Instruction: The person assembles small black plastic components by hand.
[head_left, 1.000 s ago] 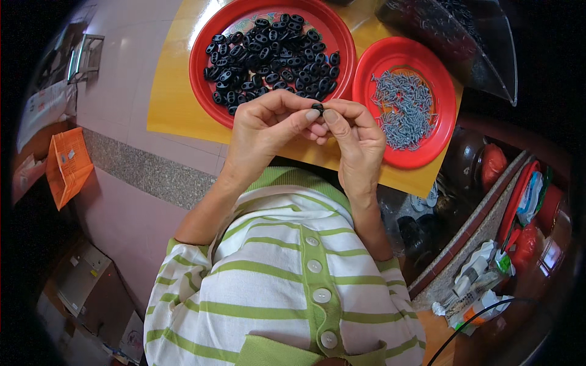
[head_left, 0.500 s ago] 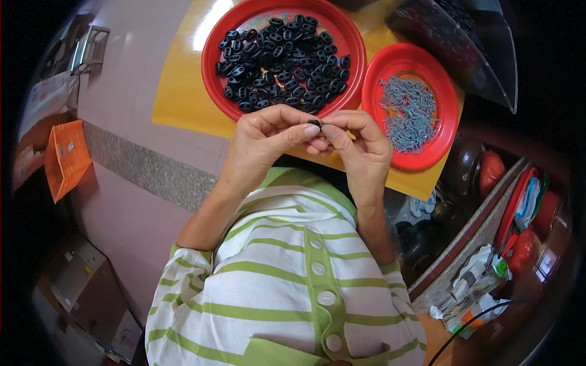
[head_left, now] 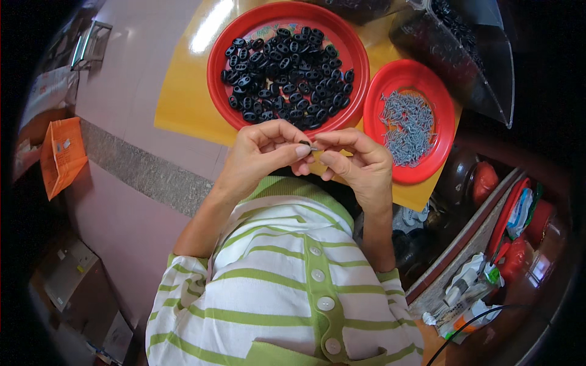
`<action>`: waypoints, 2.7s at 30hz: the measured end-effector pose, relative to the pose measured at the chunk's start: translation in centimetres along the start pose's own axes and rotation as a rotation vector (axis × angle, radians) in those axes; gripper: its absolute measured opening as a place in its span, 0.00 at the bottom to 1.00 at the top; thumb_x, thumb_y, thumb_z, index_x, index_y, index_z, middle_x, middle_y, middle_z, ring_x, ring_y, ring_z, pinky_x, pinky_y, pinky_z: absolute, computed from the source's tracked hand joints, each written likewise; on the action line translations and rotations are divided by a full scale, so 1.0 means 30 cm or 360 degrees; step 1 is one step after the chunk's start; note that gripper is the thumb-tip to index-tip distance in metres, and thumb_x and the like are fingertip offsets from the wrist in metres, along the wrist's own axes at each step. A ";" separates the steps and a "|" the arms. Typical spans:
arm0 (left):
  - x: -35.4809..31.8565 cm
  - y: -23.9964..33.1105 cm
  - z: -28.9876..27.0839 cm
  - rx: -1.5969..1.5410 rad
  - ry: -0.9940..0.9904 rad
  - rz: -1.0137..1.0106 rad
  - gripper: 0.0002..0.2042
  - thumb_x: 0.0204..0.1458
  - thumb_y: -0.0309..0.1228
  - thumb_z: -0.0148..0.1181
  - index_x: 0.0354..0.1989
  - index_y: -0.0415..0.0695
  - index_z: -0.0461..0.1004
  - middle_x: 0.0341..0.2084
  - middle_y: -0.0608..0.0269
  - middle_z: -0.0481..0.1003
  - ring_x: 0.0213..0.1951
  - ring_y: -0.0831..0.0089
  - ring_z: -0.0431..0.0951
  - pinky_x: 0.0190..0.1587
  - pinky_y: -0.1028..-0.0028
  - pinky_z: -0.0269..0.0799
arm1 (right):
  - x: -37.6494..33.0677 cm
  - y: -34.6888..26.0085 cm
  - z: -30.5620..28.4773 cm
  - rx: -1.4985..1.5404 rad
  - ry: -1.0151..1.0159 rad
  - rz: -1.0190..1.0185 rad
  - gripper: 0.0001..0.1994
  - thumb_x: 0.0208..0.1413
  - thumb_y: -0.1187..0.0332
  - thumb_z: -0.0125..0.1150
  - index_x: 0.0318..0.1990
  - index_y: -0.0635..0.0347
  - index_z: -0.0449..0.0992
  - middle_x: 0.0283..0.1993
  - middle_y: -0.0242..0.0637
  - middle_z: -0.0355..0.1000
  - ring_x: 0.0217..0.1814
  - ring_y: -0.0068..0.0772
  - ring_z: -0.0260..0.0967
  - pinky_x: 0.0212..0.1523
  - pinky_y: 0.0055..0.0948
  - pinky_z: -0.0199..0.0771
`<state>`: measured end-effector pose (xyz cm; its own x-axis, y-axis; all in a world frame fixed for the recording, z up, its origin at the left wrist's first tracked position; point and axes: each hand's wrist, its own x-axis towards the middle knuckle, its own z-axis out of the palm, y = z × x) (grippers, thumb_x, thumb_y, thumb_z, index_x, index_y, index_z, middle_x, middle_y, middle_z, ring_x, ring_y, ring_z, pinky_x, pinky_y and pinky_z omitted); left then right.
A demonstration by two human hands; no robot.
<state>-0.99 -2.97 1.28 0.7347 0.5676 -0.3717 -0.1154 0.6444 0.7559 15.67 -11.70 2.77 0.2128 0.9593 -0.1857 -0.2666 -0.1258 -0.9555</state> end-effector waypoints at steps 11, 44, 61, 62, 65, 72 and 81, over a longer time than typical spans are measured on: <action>-0.010 -0.047 0.012 -0.0002 -0.0132 -0.0038 0.04 0.51 0.23 0.57 0.33 0.36 0.72 0.27 0.62 0.76 0.26 0.81 0.76 0.30 0.84 0.72 | 0.234 0.077 0.023 -0.1725 0.0278 -0.0789 0.05 0.46 0.72 0.61 0.32 0.59 0.74 0.32 0.37 0.67 0.38 0.39 0.67 0.34 0.37 0.68; 0.027 0.006 0.026 0.0189 0.0291 0.0624 0.04 0.52 0.20 0.54 0.36 0.36 0.71 0.36 0.56 0.75 0.35 0.75 0.77 0.40 0.78 0.72 | 0.070 0.016 0.031 -0.0206 0.0135 -0.0190 0.08 0.53 0.77 0.57 0.41 0.63 0.74 0.37 0.30 0.68 0.33 0.16 0.67 0.32 0.16 0.71; 0.034 -0.002 0.064 0.0192 0.0259 0.0386 0.05 0.52 0.21 0.54 0.35 0.33 0.70 0.33 0.53 0.76 0.36 0.71 0.78 0.42 0.75 0.74 | 0.026 0.060 -0.006 0.0256 0.0135 -0.0150 0.11 0.54 0.75 0.57 0.46 0.64 0.71 0.38 0.32 0.70 0.38 0.18 0.68 0.35 0.16 0.70; 0.035 -0.003 0.060 0.0192 0.0266 0.0384 0.05 0.52 0.21 0.54 0.35 0.33 0.70 0.33 0.53 0.76 0.36 0.71 0.78 0.42 0.75 0.74 | 0.026 0.069 -0.017 0.0230 0.0098 -0.0147 0.12 0.54 0.75 0.57 0.46 0.65 0.71 0.38 0.33 0.71 0.38 0.18 0.69 0.36 0.16 0.70; 0.038 -0.007 0.042 0.0156 0.0249 0.0329 0.04 0.52 0.21 0.54 0.34 0.34 0.70 0.32 0.53 0.76 0.35 0.71 0.78 0.41 0.75 0.74 | 0.030 0.079 -0.021 0.0191 0.0056 -0.0151 0.12 0.55 0.74 0.57 0.47 0.65 0.70 0.39 0.33 0.71 0.38 0.18 0.69 0.36 0.16 0.70; 0.037 -0.009 0.030 0.0156 0.0236 0.0270 0.04 0.51 0.22 0.55 0.34 0.35 0.70 0.31 0.56 0.76 0.35 0.72 0.78 0.41 0.76 0.74 | 0.036 0.061 -0.016 0.0130 0.0082 -0.0080 0.11 0.54 0.77 0.56 0.45 0.66 0.73 0.38 0.34 0.74 0.33 0.17 0.71 0.33 0.13 0.72; 0.036 -0.017 0.026 0.0141 0.0212 0.0247 0.04 0.52 0.22 0.56 0.34 0.36 0.71 0.31 0.58 0.76 0.34 0.73 0.78 0.40 0.77 0.75 | 0.035 0.060 -0.014 0.0185 0.0072 -0.0038 0.10 0.54 0.78 0.56 0.44 0.67 0.73 0.35 0.36 0.74 0.32 0.18 0.71 0.34 0.13 0.72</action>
<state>0.38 -3.07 0.92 0.6173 0.7229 -0.3105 -0.1569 0.4999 0.8517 15.80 -11.01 0.76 0.2622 0.9488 -0.1760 -0.3678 -0.0703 -0.9273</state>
